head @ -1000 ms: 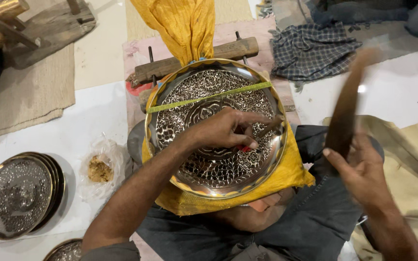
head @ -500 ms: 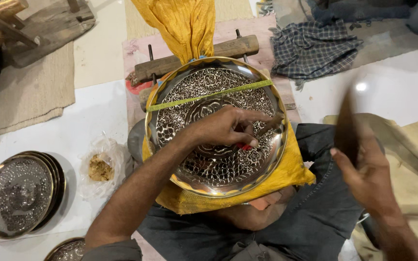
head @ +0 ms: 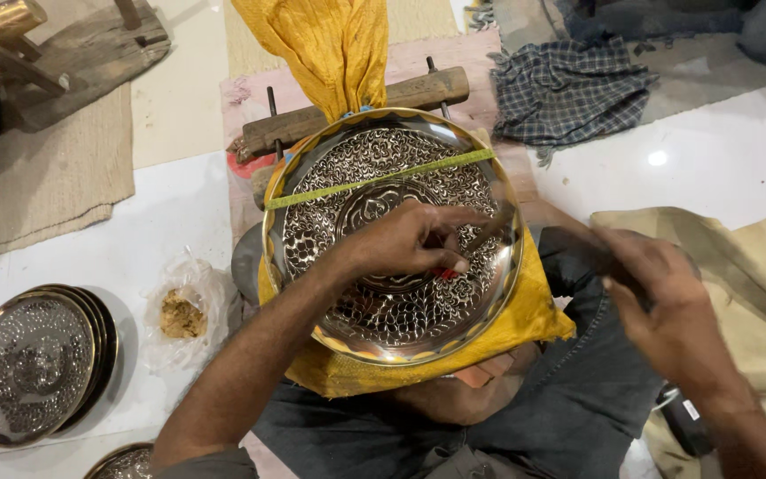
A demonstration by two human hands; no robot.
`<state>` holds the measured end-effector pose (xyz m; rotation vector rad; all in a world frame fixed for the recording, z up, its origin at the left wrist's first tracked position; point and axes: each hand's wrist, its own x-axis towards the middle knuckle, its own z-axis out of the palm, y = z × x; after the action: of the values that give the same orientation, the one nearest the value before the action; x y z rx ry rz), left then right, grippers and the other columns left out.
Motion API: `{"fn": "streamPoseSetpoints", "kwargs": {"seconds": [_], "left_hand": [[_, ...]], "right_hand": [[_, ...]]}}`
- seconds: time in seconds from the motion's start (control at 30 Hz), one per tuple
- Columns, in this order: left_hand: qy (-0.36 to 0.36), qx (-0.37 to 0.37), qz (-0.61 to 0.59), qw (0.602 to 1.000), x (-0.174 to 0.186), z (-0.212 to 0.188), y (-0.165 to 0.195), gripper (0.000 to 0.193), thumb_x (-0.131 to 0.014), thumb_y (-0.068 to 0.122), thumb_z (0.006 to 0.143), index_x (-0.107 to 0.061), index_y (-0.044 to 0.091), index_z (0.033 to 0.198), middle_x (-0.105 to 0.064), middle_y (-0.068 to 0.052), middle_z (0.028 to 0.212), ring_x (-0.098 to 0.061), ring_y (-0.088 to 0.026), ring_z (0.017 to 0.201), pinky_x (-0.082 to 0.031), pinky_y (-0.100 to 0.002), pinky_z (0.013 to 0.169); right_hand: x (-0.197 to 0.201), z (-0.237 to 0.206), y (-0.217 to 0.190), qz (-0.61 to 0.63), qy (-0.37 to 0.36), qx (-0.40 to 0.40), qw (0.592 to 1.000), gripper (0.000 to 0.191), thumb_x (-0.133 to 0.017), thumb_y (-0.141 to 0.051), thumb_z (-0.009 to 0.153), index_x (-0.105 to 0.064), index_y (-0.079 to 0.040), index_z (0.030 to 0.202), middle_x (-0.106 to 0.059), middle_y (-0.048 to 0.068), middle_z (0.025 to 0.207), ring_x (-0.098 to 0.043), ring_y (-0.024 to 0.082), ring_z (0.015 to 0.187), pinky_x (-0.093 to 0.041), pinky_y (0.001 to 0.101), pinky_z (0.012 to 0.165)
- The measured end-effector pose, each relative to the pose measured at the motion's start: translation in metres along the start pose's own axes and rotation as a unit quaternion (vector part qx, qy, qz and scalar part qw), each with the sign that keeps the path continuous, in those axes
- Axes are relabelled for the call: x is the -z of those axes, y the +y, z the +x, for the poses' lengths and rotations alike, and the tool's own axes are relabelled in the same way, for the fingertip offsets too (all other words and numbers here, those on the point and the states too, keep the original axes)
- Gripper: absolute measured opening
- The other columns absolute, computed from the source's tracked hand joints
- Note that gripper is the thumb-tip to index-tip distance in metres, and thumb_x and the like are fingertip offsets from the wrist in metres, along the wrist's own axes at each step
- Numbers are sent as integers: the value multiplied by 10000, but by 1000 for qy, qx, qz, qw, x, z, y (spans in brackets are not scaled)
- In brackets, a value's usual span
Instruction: The person sits on the floor and uses a small metal punch and a wooden mallet to emboss a decorative pattern into a round metal plate. The plate is held steady on a yellow cloth pad. The person repeatedly taps the punch to create a textured design across the surface.
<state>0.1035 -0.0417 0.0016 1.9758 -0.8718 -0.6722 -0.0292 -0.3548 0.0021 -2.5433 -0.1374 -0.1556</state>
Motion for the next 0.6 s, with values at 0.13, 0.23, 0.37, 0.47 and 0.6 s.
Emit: {"fn": "streamPoseSetpoints", "kwargs": {"seconds": [0.13, 0.23, 0.37, 0.47, 0.6], "left_hand": [[-4, -20, 16, 1000, 1, 0, 0, 659, -812, 256, 861, -562, 218, 1470, -792, 1, 787, -713, -105, 677, -574, -333, 710], [1, -23, -5, 1000, -1, 2, 0, 672, -807, 247, 860, -547, 223, 1480, -800, 12, 830, -735, -91, 705, -595, -342, 751], [-2, 10, 5, 1000, -2, 1, 1, 659, -804, 258, 869, -557, 214, 1479, -810, -27, 816, -730, -115, 683, -606, -376, 745], [36, 26, -119, 992, -6, -7, 2, 706, -769, 233, 848, -513, 181, 1505, -798, -54, 850, -716, -133, 676, -623, -368, 717], [42, -7, -108, 993, -10, -15, -1, 738, -832, 246, 816, -511, 136, 1471, -811, -49, 922, -765, -115, 778, -618, -321, 763]], "right_hand": [[-2, -1, -2, 91, 13, -121, 988, 672, -699, -13, 899, -539, -213, 1520, -625, 162, 1290, -624, 253, 1146, -564, 369, 985], [-8, -4, -4, 235, 40, -65, 969, 652, -684, -43, 891, -534, -207, 1504, -643, 131, 1280, -610, 241, 1202, -525, 394, 1035], [-2, -9, -4, -120, 24, -7, 993, 713, -715, -45, 823, -552, -188, 1503, -639, 141, 1217, -610, 282, 1117, -545, 443, 954], [-3, -12, -6, -6, -8, -100, 995, 696, -692, -67, 848, -532, -191, 1514, -650, 107, 1191, -646, 238, 1035, -581, 388, 790], [-6, -16, -6, 142, -37, -134, 980, 657, -698, -94, 838, -544, -167, 1472, -667, 85, 1205, -664, 193, 1021, -569, 323, 541]]}}
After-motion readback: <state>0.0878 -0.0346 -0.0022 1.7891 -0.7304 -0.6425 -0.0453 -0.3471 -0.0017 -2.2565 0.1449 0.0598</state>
